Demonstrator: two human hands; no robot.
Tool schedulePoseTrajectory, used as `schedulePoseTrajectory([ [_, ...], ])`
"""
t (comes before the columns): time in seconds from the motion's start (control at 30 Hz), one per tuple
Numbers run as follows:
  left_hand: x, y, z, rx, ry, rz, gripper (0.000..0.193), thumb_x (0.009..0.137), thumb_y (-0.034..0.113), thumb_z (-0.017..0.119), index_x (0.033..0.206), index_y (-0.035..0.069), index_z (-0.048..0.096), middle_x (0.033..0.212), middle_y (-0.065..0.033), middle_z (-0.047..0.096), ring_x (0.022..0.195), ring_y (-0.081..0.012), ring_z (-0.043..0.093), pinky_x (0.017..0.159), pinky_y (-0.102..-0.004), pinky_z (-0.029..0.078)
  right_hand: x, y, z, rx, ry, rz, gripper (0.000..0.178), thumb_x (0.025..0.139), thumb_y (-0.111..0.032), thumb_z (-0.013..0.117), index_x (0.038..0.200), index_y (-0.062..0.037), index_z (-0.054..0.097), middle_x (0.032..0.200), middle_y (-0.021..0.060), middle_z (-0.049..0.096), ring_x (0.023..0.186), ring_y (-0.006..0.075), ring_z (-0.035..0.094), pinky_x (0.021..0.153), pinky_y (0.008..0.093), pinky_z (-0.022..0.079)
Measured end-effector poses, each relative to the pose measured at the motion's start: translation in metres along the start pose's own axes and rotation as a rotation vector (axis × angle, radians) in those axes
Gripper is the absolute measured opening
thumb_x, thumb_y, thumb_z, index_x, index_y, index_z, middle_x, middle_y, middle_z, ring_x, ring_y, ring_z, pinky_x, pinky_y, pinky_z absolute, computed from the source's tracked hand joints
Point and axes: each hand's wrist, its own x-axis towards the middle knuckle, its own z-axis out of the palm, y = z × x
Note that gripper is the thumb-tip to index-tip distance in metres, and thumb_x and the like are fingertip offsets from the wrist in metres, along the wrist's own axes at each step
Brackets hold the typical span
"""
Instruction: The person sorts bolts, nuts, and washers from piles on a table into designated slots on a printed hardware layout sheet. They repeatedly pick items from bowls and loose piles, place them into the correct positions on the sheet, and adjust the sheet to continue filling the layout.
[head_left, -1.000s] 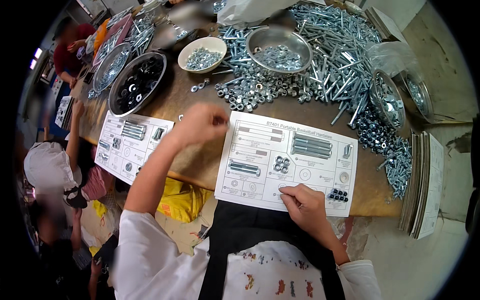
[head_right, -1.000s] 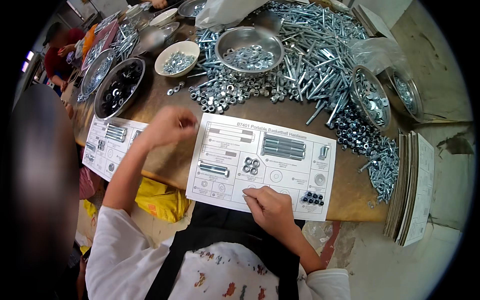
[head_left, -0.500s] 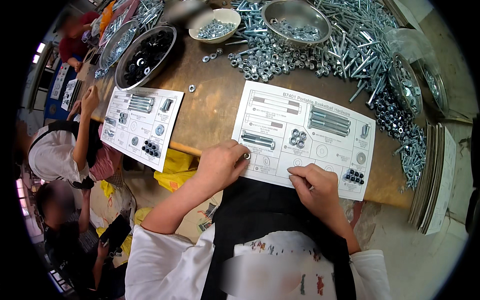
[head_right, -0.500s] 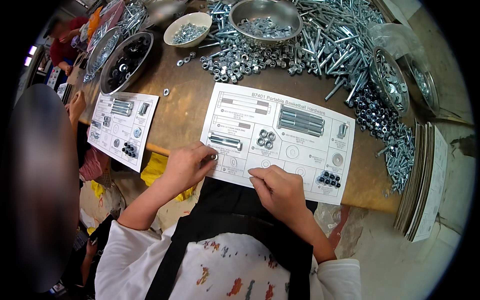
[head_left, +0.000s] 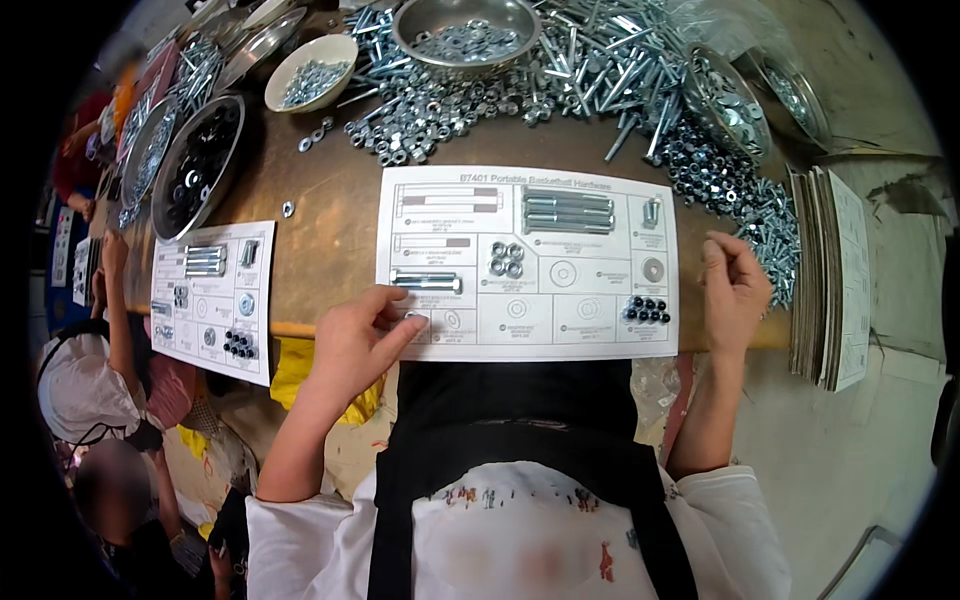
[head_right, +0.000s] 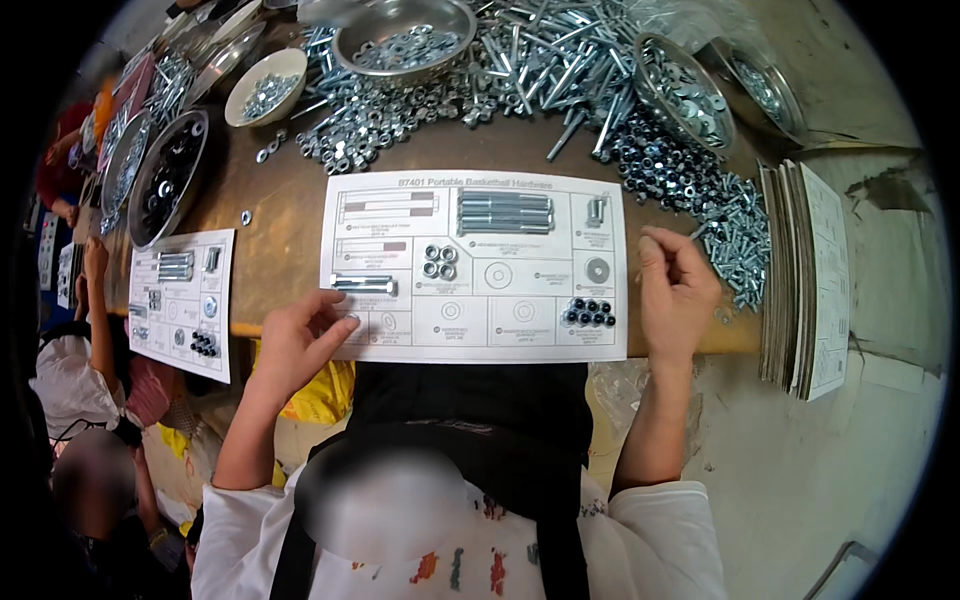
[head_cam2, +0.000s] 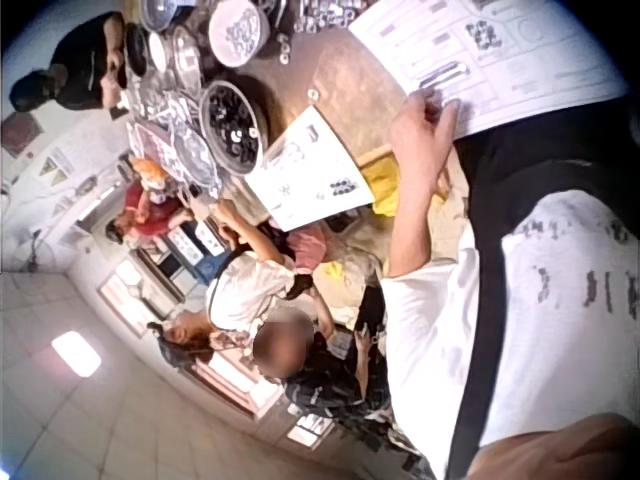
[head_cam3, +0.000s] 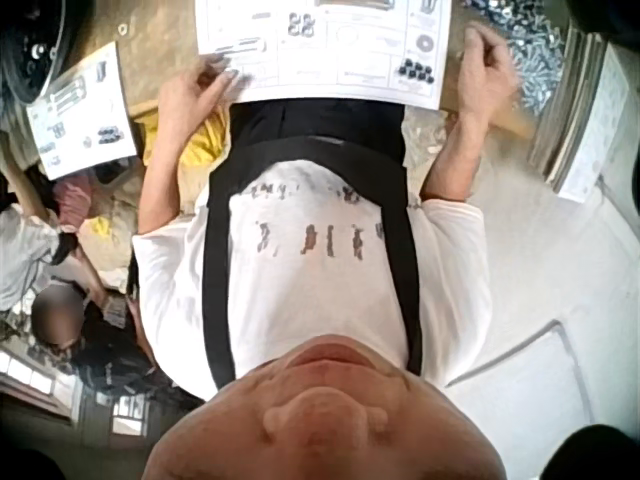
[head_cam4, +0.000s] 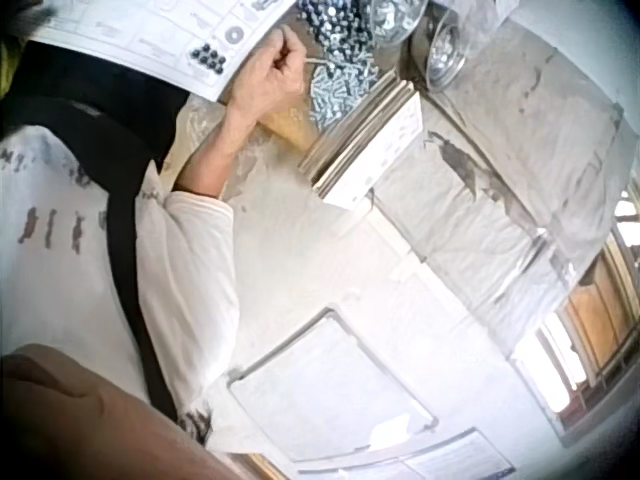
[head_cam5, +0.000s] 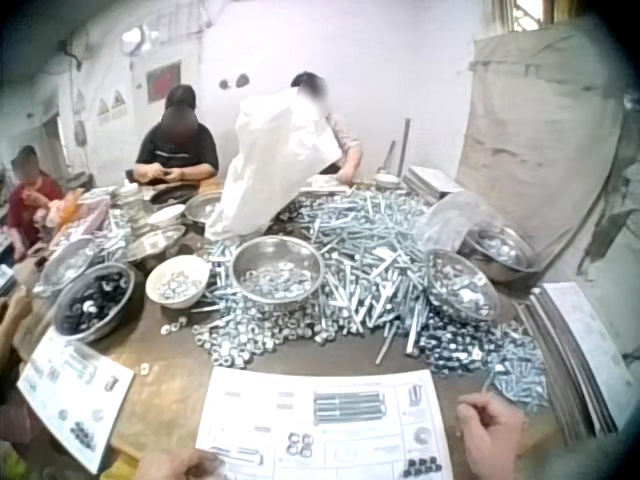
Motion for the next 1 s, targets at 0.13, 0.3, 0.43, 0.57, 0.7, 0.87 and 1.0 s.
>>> schedulePoseTrajectory([
  [0.13, 0.012, 0.006, -0.007, -0.149, 0.115, 0.027, 0.024, 0.086, 0.023, 0.075, 0.098, 0.003, 0.072, 0.077, -0.0119, 0.068, 0.067, -0.0239, 0.068, 0.064, -0.0317, 0.053, 0.008, 0.019, 0.01, -0.199, -0.125, -0.046, 0.015, 0.087, -0.008, 0.066, 0.098, 0.0017, 0.069, 0.074, 0.0083, 0.066, 0.067, 0.01, 0.059, 0.064, 0.0261, 0.049],
  [0.3, 0.083, 0.031, -0.046, -0.111, 0.39, 0.265, 0.021, 0.09, 0.019, 0.069, 0.102, 0.002, 0.072, 0.09, -0.0154, 0.07, 0.076, -0.0248, 0.069, 0.067, -0.0332, 0.054, 0.024, 0.074, 0.008, -0.178, -0.042, 0.071, 0.013, 0.087, -0.009, 0.066, 0.09, 0.0031, 0.069, 0.064, 0.0053, 0.062, 0.061, 0.008, 0.056, 0.058, 0.0266, 0.047],
  [0.43, 0.162, 0.018, -0.086, -0.103, 0.605, 0.358, 0.022, 0.09, 0.018, 0.069, 0.105, 0.002, 0.071, 0.095, -0.0154, 0.071, 0.079, -0.0276, 0.069, 0.07, -0.0354, 0.054, 0.019, 0.1, 0.006, -0.164, -0.04, -0.023, 0.015, 0.091, -0.01, 0.066, 0.084, 0.0027, 0.068, 0.066, -0.0028, 0.058, 0.06, 0.0038, 0.049, 0.054, 0.0231, 0.041],
  [0.57, 0.227, 0.047, -0.098, 0.037, 0.477, 0.399, 0.027, 0.087, 0.018, 0.07, 0.108, 0.001, 0.07, 0.103, -0.0148, 0.07, 0.088, -0.0313, 0.069, 0.077, -0.0376, 0.053, 0.017, 0.102, 0.011, -0.094, 0.012, 0.048, 0.014, 0.088, -0.009, 0.069, 0.083, 0.0031, 0.068, 0.063, 0.0001, 0.06, 0.059, 0.0044, 0.052, 0.055, 0.0236, 0.044],
  [0.7, 0.288, 0.063, -0.075, 0.322, 0.324, 0.502, 0.034, 0.08, 0.024, 0.075, 0.106, 0.003, 0.073, 0.103, -0.0144, 0.072, 0.093, -0.0353, 0.068, 0.085, -0.0401, 0.054, 0.019, 0.1, 0.015, -0.045, 0.049, 0.07, 0.011, 0.086, -0.007, 0.07, 0.082, 0.0034, 0.068, 0.061, 0.0013, 0.061, 0.057, 0.0044, 0.052, 0.054, 0.0235, 0.044],
  [0.87, 0.317, 0.093, -0.063, 0.572, 0.048, 0.232, 0.037, 0.072, 0.037, 0.081, 0.091, 0.004, 0.076, 0.09, -0.0159, 0.073, 0.085, -0.0346, 0.07, 0.079, -0.0414, 0.056, 0.02, 0.098, 0.012, -0.072, 0.076, 0.053, 0.012, 0.085, -0.006, 0.07, 0.08, 0.0038, 0.067, 0.06, 0.0004, 0.059, 0.055, 0.0043, 0.051, 0.052, 0.0232, 0.042],
  [1.0, 0.322, 0.099, -0.05, 0.747, 0.125, 0.204, 0.045, 0.072, 0.048, 0.079, 0.082, 0.004, 0.077, 0.088, -0.0183, 0.073, 0.083, -0.0354, 0.071, 0.076, -0.0435, 0.057, 0.02, 0.099, 0.013, -0.104, 0.094, 0.024, 0.012, 0.085, -0.007, 0.07, 0.081, 0.0031, 0.068, 0.059, 0.0016, 0.058, 0.054, 0.005, 0.051, 0.052, 0.0241, 0.042],
])
